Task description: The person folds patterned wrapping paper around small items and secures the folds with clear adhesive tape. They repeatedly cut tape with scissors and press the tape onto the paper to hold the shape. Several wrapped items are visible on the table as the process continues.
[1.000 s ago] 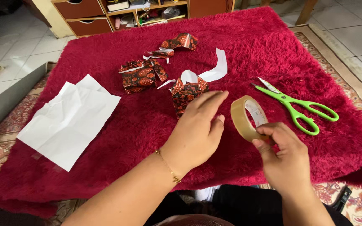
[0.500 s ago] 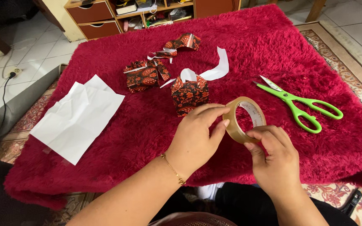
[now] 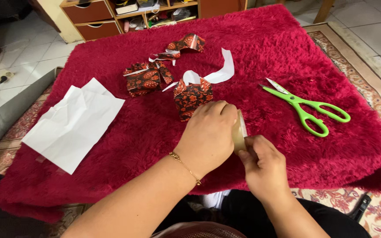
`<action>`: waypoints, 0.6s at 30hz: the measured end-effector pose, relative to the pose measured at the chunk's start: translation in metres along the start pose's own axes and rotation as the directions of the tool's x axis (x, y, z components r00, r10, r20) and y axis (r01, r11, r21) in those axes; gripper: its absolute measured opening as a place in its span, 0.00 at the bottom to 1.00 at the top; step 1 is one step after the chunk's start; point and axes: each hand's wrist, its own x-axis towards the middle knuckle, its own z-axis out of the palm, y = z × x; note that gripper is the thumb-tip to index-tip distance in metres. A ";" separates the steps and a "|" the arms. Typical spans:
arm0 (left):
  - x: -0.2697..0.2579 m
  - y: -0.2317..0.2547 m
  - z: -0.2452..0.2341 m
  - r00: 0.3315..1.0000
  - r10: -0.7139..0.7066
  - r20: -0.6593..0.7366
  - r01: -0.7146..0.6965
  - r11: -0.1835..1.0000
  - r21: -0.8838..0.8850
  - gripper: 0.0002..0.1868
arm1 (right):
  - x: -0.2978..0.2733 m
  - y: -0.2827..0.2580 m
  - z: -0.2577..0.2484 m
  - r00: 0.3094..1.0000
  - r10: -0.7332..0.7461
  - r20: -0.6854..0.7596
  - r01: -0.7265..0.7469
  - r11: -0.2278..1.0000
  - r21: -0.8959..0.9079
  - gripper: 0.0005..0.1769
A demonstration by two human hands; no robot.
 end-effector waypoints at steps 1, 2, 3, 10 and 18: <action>0.002 0.001 -0.001 1.000 0.028 -0.001 -0.028 0.999 0.019 0.08 | 0.000 0.000 0.000 0.999 0.041 0.013 -0.041 0.999 -0.001 0.10; 0.005 0.001 -0.002 0.998 0.021 0.056 -0.023 0.999 0.037 0.08 | 0.001 0.000 0.000 0.997 0.080 0.022 -0.080 0.997 -0.003 0.10; 0.008 0.002 -0.003 0.993 0.013 0.113 -0.020 0.998 0.055 0.07 | 0.002 0.001 -0.002 0.992 0.120 0.031 -0.119 0.993 -0.005 0.10; 0.029 0.005 -0.019 0.951 0.103 0.292 -0.124 0.991 0.054 0.04 | 0.035 0.039 -0.071 0.972 0.100 0.212 -0.084 0.993 -0.082 0.15; 0.036 0.016 -0.024 0.925 0.150 0.349 -0.163 0.987 0.007 0.06 | 0.100 0.099 -0.131 0.900 0.406 0.159 -0.087 0.526 -0.846 0.36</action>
